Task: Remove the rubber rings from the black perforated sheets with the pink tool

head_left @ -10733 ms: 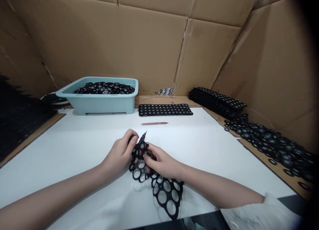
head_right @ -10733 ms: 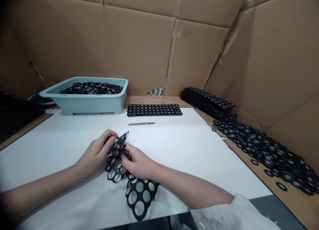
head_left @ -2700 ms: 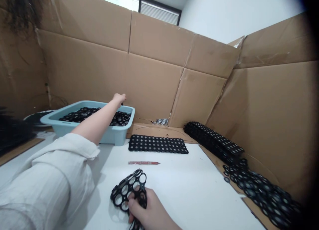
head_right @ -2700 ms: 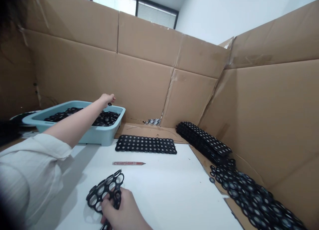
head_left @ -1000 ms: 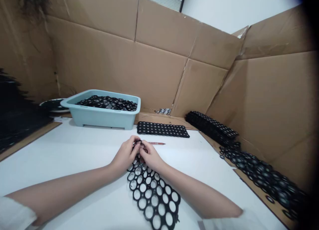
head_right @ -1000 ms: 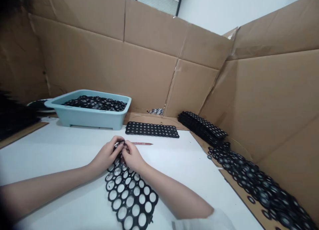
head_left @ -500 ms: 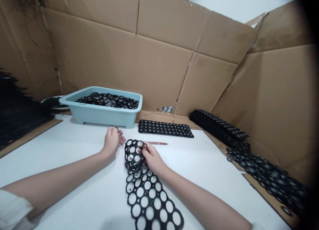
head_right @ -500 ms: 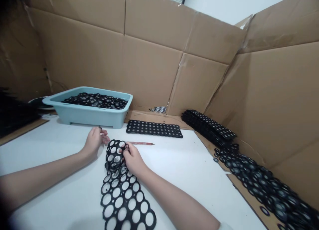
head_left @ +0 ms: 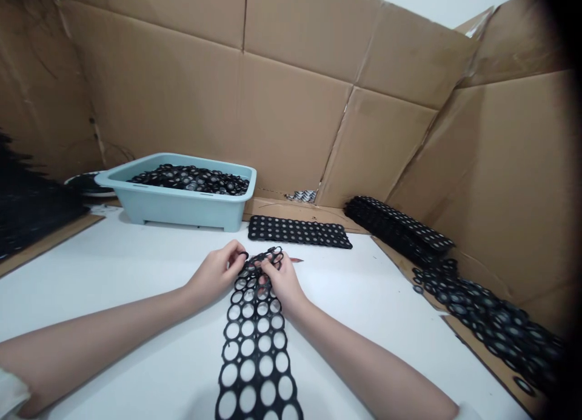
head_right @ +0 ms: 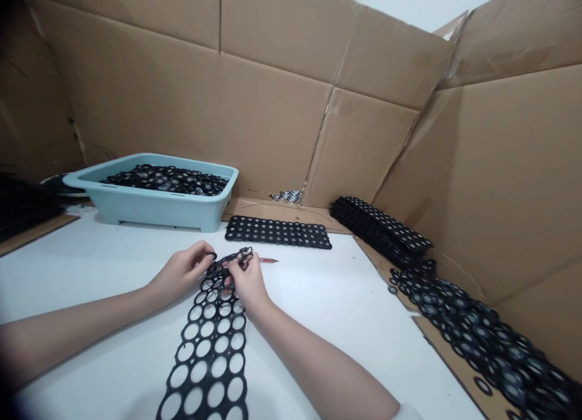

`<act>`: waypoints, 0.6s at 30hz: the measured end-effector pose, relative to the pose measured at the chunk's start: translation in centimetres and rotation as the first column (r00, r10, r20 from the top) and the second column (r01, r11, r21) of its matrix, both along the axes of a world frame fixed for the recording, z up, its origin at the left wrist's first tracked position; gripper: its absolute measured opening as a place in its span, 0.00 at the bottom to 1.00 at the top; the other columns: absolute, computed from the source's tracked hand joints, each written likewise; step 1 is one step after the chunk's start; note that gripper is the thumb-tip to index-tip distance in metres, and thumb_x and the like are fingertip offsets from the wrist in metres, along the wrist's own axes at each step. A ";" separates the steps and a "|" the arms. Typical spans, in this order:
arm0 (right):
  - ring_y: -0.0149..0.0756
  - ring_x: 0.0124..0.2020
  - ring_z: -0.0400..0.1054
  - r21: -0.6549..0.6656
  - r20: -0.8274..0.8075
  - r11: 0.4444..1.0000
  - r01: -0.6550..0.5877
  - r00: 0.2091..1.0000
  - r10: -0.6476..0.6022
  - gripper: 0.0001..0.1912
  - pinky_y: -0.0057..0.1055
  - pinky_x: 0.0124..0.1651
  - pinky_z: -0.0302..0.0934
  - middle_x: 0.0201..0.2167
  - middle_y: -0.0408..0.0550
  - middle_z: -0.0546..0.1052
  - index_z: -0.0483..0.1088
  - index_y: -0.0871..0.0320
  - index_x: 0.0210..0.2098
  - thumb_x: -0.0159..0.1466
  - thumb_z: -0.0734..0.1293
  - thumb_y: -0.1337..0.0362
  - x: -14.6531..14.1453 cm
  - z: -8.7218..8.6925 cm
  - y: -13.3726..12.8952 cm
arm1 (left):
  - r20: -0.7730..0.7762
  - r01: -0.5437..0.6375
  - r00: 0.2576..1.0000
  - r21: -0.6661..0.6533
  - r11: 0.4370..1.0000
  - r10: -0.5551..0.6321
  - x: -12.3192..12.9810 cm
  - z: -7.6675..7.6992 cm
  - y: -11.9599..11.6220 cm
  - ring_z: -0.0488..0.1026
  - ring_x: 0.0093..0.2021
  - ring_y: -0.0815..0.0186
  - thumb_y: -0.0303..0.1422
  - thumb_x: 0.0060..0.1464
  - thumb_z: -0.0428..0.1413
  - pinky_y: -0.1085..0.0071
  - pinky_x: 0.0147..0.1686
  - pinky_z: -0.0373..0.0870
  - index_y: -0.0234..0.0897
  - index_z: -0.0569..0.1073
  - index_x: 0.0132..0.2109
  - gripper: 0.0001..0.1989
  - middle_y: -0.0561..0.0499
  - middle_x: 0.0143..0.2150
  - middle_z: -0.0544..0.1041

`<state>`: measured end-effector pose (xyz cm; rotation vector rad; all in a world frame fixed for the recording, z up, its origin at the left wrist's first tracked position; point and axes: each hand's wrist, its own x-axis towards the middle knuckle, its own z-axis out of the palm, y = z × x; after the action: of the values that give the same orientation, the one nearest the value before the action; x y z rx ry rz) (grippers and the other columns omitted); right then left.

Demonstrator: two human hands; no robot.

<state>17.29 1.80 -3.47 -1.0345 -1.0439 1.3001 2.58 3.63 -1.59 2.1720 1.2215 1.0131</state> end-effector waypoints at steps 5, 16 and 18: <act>0.22 0.17 0.57 0.059 0.030 0.998 -0.023 0.999 0.021 0.13 0.22 0.16 0.56 0.32 0.42 0.67 0.54 0.56 0.35 0.52 0.63 0.63 0.0 -0.1 0.0 | 0.165 0.005 0.986 -0.199 0.980 0.028 0.0 -0.7 0.9 0.62 0.21 0.69 0.36 0.52 0.46 0.74 0.23 0.57 0.38 0.62 0.29 0.08 0.58 0.20 0.63; 0.25 0.18 0.57 -0.030 0.032 0.997 -0.074 0.997 0.075 0.10 0.24 0.19 0.58 0.24 0.40 0.65 0.60 0.59 0.34 0.51 0.61 0.66 0.1 -0.1 0.2 | 0.051 0.252 0.968 -0.187 0.950 -0.247 0.4 0.1 -0.6 0.69 0.35 0.62 0.40 0.55 0.43 0.67 0.37 0.62 0.39 0.63 0.39 0.11 0.52 0.33 0.73; 0.24 0.18 0.57 -0.041 0.025 0.998 -0.047 0.999 0.048 0.09 0.23 0.18 0.56 0.24 0.39 0.65 0.61 0.59 0.33 0.50 0.60 0.68 0.1 -0.1 0.3 | 0.105 0.314 0.949 -0.216 0.925 -0.297 0.5 0.2 -0.6 0.69 0.37 0.62 0.39 0.55 0.42 0.66 0.40 0.62 0.39 0.62 0.40 0.11 0.51 0.34 0.73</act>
<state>17.39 2.12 -3.62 -1.0650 -1.0715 1.3544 3.03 3.06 -1.43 2.0438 0.8817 0.7685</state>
